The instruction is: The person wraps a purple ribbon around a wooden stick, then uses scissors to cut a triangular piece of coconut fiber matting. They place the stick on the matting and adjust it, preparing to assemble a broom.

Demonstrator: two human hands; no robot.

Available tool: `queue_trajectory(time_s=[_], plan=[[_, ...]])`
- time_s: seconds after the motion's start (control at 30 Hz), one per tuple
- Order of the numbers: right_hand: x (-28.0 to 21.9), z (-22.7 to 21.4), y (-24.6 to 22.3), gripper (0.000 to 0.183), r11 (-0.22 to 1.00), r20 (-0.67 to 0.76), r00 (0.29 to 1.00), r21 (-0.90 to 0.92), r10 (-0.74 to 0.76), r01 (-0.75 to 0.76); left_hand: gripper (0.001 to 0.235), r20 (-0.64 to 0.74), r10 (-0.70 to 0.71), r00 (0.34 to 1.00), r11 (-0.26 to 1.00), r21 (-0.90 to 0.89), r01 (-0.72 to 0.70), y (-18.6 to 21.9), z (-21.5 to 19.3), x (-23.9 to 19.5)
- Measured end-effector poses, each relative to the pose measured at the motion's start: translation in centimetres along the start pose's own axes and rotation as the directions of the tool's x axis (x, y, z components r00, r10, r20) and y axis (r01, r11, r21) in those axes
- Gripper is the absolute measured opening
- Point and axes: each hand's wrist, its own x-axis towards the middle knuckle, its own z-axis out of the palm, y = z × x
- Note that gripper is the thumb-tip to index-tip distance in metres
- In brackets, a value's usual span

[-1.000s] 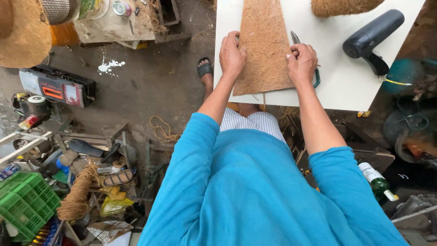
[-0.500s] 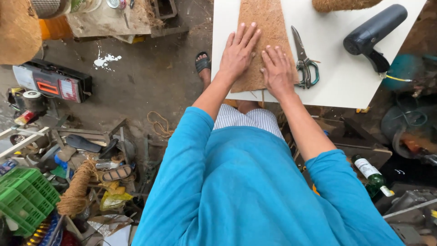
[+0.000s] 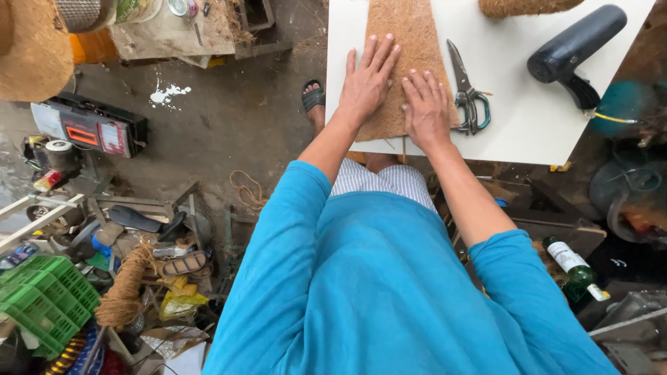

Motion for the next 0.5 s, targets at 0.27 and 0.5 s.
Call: queue_trajectory(time_s=[0.27, 0.5], plan=[[-4.6, -2.0, 1.0, 0.025, 0.988, -0.264, 0.962, 0.151, 0.065, -0.025, 0.07, 0.018, 0.003, 1.0, 1.0, 0.005, -0.003, 0.0, -0.8, 0.0], [-8.5, -1.0, 2.7, 0.026, 0.963, -0.182, 0.966, 0.232, 0.184, -0.14, 0.07, 0.03, 0.001, 1.0, 1.0, 0.009, -0.001, 0.0, -0.7, 0.1]])
